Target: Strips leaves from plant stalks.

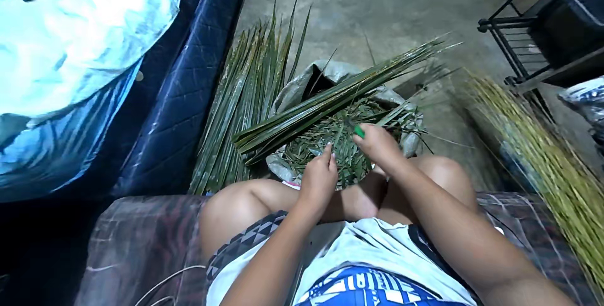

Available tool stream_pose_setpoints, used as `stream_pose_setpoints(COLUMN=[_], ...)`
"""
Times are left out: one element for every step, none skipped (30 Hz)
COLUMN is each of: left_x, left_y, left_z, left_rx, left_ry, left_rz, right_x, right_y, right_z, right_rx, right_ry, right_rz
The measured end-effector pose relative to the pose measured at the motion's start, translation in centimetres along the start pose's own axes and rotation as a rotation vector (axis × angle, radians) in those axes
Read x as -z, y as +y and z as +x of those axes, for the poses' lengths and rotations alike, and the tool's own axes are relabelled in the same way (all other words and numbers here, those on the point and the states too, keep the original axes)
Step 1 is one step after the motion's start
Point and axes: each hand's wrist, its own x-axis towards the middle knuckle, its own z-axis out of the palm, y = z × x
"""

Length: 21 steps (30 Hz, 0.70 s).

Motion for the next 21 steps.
stream_pose_setpoints(left_x=[0.0,0.0,0.0,-0.1,0.0,0.1,0.2,0.3,0.4,0.4,0.4,0.4,0.4,0.4,0.3,0.3,0.3,0.3,0.2,0.2,0.2], left_y=[-0.1,-0.1,-0.2,-0.3,-0.3,-0.3,-0.2,-0.2,-0.1,-0.1,-0.1,-0.1,-0.1,-0.2,-0.2,-0.3,-0.3,-0.3,-0.3,-0.3,-0.2], left_z=[0.0,0.1,0.0,0.0,0.0,0.0,0.1,0.1,0.1,0.1,0.1,0.0,0.0,0.0,0.0,0.0,0.1,0.1,0.1,0.1,0.0], left_rx=[0.001,0.002,0.007,0.01,0.017,0.028,0.037,0.046,0.051,0.052,0.054,0.054,0.053,0.051,0.052,0.054,0.054,0.053,0.051,0.051,0.049], left_ry=[0.002,0.006,0.007,0.017,0.01,-0.011,-0.031,-0.046,-0.058,-0.066,-0.073,-0.078,-0.081,-0.08,-0.078,-0.074,-0.069,-0.064,-0.058,-0.058,-0.063], left_rz=[-0.011,-0.029,-0.054,-0.085,-0.127,-0.186,-0.257,-0.341,-0.407,-0.457,-0.499,-0.529,-0.548,-0.559,-0.565,-0.568,-0.571,-0.576,-0.582,-0.584,-0.583], right_x=[-0.5,-1.0,-1.4,-1.7,-1.9,-1.9,-1.7,-1.3,-0.9,-0.6,-0.3,0.2,0.6,0.9,1.0,1.0,0.8,0.5,0.1,-0.3,-0.5], right_y=[-0.3,-0.7,-0.9,-1.1,-1.2,-1.2,-1.1,-1.0,-0.7,-0.2,0.4,0.9,1.2,1.5,1.7,1.7,1.5,1.2,0.8,0.3,-0.1], right_z=[-0.9,-1.8,-2.5,-3.0,-3.2,-3.0,-2.7,-2.1,-1.3,-0.4,0.5,1.2,1.7,2.0,2.0,1.7,1.2,0.4,-0.3,-1.1,-1.6], right_rx=[0.045,0.091,0.131,0.156,0.167,0.167,0.156,0.134,0.104,0.082,0.061,0.032,0.002,-0.016,-0.013,0.007,0.042,0.081,0.119,0.151,0.174], right_ry=[-0.079,-0.147,-0.194,-0.216,-0.219,-0.206,-0.177,-0.136,-0.083,-0.015,0.056,0.11,0.153,0.188,0.209,0.203,0.163,0.089,0.002,-0.076,-0.127], right_rz=[-0.004,-0.02,-0.045,-0.069,-0.088,-0.105,-0.117,-0.115,-0.093,-0.061,-0.027,0.007,0.04,0.072,0.099,0.122,0.134,0.128,0.099,0.051,-0.004])
